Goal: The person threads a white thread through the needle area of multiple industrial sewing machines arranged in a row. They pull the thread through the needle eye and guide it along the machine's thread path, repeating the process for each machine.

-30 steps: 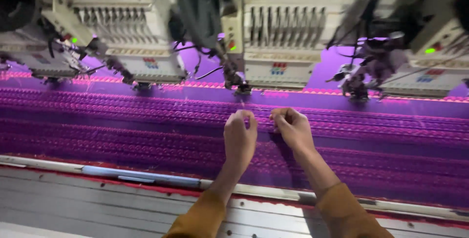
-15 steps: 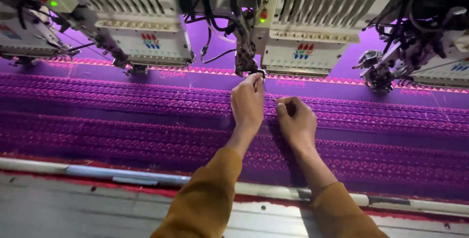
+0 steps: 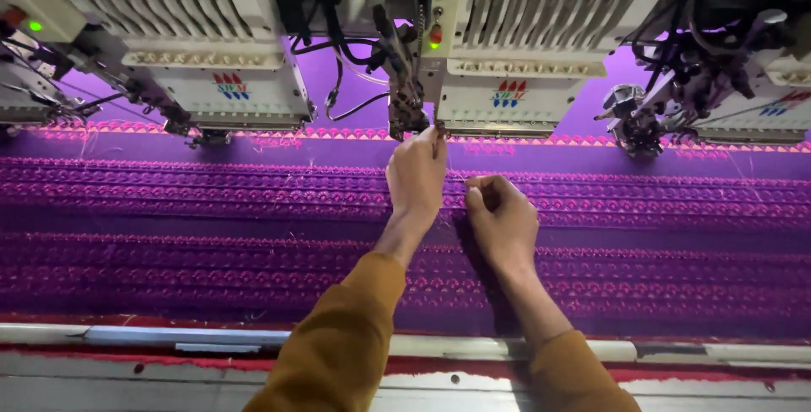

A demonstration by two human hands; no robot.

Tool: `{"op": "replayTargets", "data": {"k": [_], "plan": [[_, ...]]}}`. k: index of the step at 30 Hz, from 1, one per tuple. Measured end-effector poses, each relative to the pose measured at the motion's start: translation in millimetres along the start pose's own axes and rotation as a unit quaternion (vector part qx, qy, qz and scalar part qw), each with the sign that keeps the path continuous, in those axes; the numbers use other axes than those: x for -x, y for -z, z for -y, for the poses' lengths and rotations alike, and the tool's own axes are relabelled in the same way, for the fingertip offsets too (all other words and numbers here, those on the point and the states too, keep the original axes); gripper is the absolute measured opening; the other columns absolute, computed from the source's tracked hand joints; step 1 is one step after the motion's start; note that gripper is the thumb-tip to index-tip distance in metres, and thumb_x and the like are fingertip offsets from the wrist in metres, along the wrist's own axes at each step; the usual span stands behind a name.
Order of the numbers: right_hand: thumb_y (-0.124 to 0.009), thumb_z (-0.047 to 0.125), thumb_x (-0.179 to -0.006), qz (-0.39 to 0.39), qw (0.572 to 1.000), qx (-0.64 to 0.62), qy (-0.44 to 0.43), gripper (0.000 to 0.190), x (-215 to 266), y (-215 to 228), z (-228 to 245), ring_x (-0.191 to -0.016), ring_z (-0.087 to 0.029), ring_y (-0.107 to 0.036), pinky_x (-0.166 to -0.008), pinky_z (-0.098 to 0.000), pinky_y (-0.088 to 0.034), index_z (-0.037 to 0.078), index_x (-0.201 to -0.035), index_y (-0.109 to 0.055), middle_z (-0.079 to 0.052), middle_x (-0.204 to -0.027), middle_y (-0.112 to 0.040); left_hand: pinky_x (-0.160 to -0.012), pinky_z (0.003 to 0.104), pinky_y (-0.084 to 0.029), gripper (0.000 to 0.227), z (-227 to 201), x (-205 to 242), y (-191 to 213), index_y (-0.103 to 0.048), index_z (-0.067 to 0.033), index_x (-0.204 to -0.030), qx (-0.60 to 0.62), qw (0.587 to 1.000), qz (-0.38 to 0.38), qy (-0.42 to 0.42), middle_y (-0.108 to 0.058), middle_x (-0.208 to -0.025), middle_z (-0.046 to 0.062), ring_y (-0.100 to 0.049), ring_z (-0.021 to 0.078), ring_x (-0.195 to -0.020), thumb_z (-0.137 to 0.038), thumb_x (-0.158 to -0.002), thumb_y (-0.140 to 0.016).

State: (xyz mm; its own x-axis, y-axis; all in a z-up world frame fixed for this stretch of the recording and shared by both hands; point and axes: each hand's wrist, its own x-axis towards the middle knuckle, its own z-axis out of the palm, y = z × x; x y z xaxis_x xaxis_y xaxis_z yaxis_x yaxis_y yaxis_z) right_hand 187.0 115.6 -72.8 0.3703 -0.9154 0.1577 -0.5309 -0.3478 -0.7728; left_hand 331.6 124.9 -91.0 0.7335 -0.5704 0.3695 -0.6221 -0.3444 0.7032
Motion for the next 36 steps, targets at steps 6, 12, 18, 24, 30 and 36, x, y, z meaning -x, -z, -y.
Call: {"op": "replayTargets", "data": {"k": [6, 12, 18, 24, 30, 36], "plan": [[-0.068, 0.034, -0.085, -0.005, 1.0, -0.006, -0.001, 0.021, -2.0, -1.1, -1.8, -0.093, -0.032, -0.074, -0.081, -0.0453, -0.055, 0.025, -0.1, -0.079, -0.004, -0.086, -0.078, -0.07, 0.046, -0.063, 0.019, 8.4, -1.9, -17.9, -0.071, -0.0112, -0.107, -0.088, 0.995, -0.007, -0.041, -0.073, -0.084, 0.012, -0.074, 0.0314, -0.079, -0.019, -0.099, -0.056], [-0.068, 0.034, -0.085, -0.008, 1.0, -0.003, 0.013, 0.021, -1.0, -2.7, -5.3, -0.09, -0.031, -0.075, -0.08, -0.0447, -0.055, 0.024, -0.099, -0.079, -0.005, -0.085, -0.077, -0.065, 0.053, -0.062, 0.018, 10.8, 5.6, -18.2, -0.065, -0.0078, -0.108, -0.08, 0.995, -0.028, -0.046, -0.071, -0.083, 0.015, -0.074, 0.0367, -0.079, -0.017, -0.096, -0.055], [-0.069, 0.035, -0.085, -0.003, 1.0, -0.01, -0.004, 0.021, 1.8, 1.9, 3.4, -0.091, -0.031, -0.075, -0.081, -0.0455, -0.056, 0.026, -0.099, -0.08, -0.004, -0.087, -0.078, -0.072, 0.05, -0.062, 0.026, -3.5, 7.3, 6.2, -0.072, -0.012, -0.118, -0.033, 0.999, -0.003, -0.011, -0.076, -0.09, 0.014, -0.076, 0.0346, -0.083, -0.019, -0.102, -0.054], [-0.068, 0.034, -0.089, -0.005, 0.998, -0.05, -0.032, 0.022, -3.0, 9.6, 33.7, -0.092, -0.032, -0.076, -0.082, -0.0446, -0.058, 0.022, -0.102, -0.081, -0.008, -0.091, -0.079, -0.076, 0.052, -0.062, 0.025, 8.7, -2.0, 6.4, -0.074, -0.0177, -0.118, -0.039, 0.999, 0.014, -0.018, -0.076, -0.089, 0.014, -0.075, 0.0364, -0.085, -0.022, -0.101, -0.056], [-0.064, 0.022, -0.095, -0.092, 0.985, -0.141, 0.046, 0.026, -2.2, 10.6, 101.6, -0.069, -0.022, -0.068, -0.066, -0.0367, -0.055, 0.013, -0.114, -0.08, -0.013, -0.078, -0.075, -0.073, 0.047, -0.061, 0.018, 24.8, -8.2, -1.4, -0.073, -0.0223, -0.099, -0.067, 0.996, 0.03, -0.042, -0.072, -0.077, 0.004, -0.074, 0.031, -0.079, -0.032, -0.099, -0.058], [-0.071, 0.018, -0.097, -0.185, 0.96, -0.179, 0.114, 0.02, -21.0, -11.9, 128.9, -0.061, -0.018, -0.061, -0.055, -0.032, -0.049, 0.011, -0.113, -0.078, -0.013, -0.073, -0.073, -0.071, 0.046, -0.06, 0.021, 52.4, -17.4, -28.7, -0.072, -0.0204, -0.097, -0.023, 0.999, 0.03, -0.037, -0.069, -0.073, 0.005, -0.072, 0.0312, -0.074, -0.035, -0.1, -0.057]]}}
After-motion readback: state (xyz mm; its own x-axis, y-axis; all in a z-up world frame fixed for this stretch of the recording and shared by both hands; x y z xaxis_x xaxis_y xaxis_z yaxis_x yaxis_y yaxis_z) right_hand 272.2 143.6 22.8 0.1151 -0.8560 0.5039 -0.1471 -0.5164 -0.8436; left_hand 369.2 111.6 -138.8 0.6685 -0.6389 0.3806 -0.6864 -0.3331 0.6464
